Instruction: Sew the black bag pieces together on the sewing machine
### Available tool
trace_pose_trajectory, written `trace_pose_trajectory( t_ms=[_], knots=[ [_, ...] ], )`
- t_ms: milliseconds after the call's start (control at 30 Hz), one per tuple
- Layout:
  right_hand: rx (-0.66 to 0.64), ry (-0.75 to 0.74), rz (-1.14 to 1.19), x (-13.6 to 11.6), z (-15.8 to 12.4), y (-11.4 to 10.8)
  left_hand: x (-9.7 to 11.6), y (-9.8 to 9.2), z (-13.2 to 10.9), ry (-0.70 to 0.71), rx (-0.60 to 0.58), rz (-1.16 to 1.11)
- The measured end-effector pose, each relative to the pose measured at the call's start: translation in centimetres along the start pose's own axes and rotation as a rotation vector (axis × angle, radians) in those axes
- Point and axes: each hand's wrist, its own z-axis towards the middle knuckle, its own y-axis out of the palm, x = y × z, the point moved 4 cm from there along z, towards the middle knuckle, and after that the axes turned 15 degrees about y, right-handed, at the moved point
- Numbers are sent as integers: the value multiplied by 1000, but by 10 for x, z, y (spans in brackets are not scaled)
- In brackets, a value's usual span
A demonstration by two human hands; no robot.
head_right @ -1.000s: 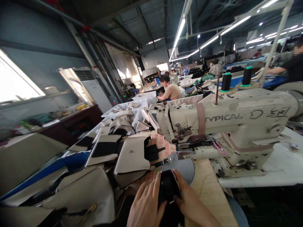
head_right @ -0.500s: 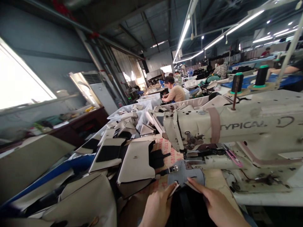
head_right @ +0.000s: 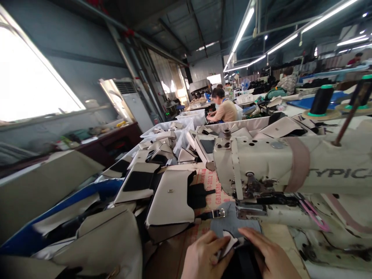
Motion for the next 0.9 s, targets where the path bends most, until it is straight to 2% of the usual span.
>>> trace_pose_trajectory(
  t_ms=[100, 167, 300, 433, 600, 733, 833, 900],
  knots=[
    [-1, 16, -6, 14, 1, 8, 2, -3, 1, 45, 103, -51],
    [59, 22, 10, 14, -3, 8, 7, -5, 4, 89, 118, -140],
    [145, 39, 37, -5, -11, 0, 11, -9, 13, 104, 62, -277],
    [103, 55, 34, -24, -16, -8, 3, -15, 19, 52, 3, -377],
    [56, -18, 116, -27, -17, -9, 8, -24, 22, 40, -94, -349],
    [109, -8, 189, -22, -16, -4, 19, -20, 25, -11, -70, -321],
    [140, 6, 198, -21, -19, 1, 25, -15, 28, -82, -27, -395],
    [149, 10, 191, -20, -22, 3, 29, -11, 30, -73, -31, -462]
  ],
)
